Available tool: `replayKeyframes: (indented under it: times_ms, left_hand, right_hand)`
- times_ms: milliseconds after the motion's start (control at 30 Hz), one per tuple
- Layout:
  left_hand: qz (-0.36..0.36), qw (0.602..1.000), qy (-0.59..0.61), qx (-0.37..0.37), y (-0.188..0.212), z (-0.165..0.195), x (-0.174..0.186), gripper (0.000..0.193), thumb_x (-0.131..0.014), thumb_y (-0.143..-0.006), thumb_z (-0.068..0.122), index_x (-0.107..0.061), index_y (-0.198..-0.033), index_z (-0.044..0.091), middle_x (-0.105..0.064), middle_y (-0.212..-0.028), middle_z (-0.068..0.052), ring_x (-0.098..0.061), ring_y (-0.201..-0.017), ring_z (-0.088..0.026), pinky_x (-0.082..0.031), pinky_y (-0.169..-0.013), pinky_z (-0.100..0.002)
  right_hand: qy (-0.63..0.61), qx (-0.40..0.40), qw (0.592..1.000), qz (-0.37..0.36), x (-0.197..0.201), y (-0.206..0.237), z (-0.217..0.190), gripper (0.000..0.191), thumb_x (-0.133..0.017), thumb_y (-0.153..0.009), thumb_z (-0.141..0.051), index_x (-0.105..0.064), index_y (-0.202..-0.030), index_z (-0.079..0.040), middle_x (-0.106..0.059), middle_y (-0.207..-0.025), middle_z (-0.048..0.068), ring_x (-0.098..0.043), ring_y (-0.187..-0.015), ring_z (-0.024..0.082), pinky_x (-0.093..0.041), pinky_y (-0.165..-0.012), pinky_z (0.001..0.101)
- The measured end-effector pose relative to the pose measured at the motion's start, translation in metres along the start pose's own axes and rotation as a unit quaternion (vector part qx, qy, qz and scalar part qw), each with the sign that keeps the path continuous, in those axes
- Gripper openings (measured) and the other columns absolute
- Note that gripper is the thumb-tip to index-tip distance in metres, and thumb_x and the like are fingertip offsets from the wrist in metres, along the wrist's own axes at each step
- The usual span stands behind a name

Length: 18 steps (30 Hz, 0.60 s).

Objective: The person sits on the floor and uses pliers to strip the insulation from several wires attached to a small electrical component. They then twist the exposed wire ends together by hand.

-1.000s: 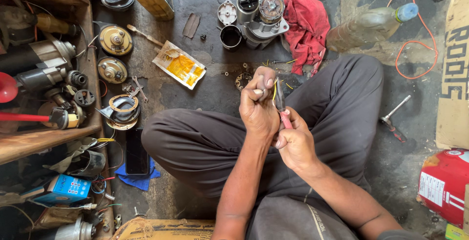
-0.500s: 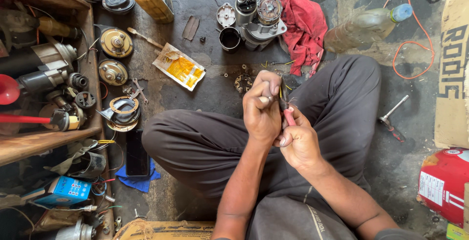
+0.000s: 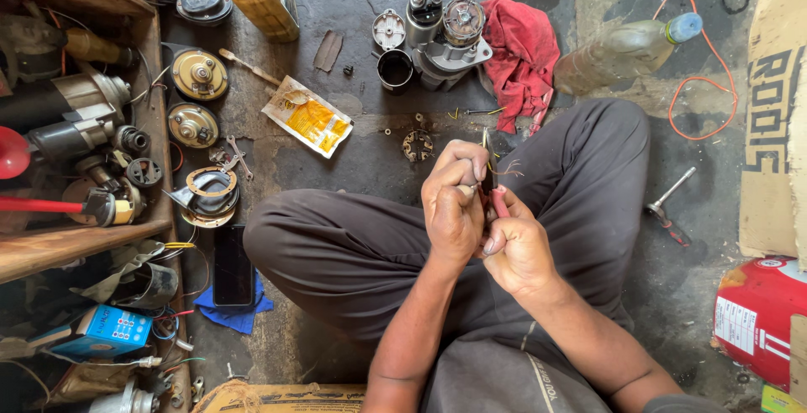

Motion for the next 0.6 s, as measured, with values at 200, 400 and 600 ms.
replayKeyframes:
  times_ms: [200,400,600]
  left_hand:
    - [-0.008,0.999,0.025,0.031,0.008,-0.008,0.001,0.012,-0.042,-0.075,0.008,-0.034,-0.07,-0.001,-0.049,-0.096,-0.015,-0.04,-0.088,-0.018,-0.037,-0.084,-0.029]
    - [-0.032,0.999,-0.015,0.033,0.015,-0.006,-0.002,0.013,-0.042,-0.076,0.009,-0.035,-0.07,-0.001,-0.05,-0.096,-0.013,-0.041,-0.087,-0.018,-0.039,-0.081,-0.03]
    - [-0.035,0.998,-0.019,0.045,0.021,-0.009,-0.003,0.014,-0.041,-0.077,0.009,-0.038,-0.07,-0.002,-0.05,-0.096,-0.012,-0.039,-0.082,-0.015,-0.038,-0.075,-0.028]
  right_hand:
    - [-0.008,0.004,1.0,0.03,0.008,-0.004,-0.002,0.055,-0.046,-0.064,0.013,-0.062,-0.107,-0.016,-0.056,-0.084,-0.001,-0.054,-0.063,0.014,-0.038,-0.05,0.0261]
    - [-0.026,0.021,0.999,0.015,0.015,-0.009,-0.004,0.05,-0.047,-0.067,0.015,-0.062,-0.105,-0.013,-0.056,-0.087,-0.002,-0.053,-0.067,0.013,-0.039,-0.054,0.0237]
    - [-0.029,0.026,0.999,0.031,0.018,-0.013,-0.008,0.055,-0.046,-0.064,0.015,-0.062,-0.107,-0.014,-0.057,-0.088,-0.001,-0.054,-0.069,0.013,-0.04,-0.055,0.0234]
Point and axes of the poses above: each hand's wrist, its own y-axis away from the middle knuckle, its own x-axis out of the back of the hand, z = x × y, the point moved 8 cm from there along -y, towards the middle knuckle
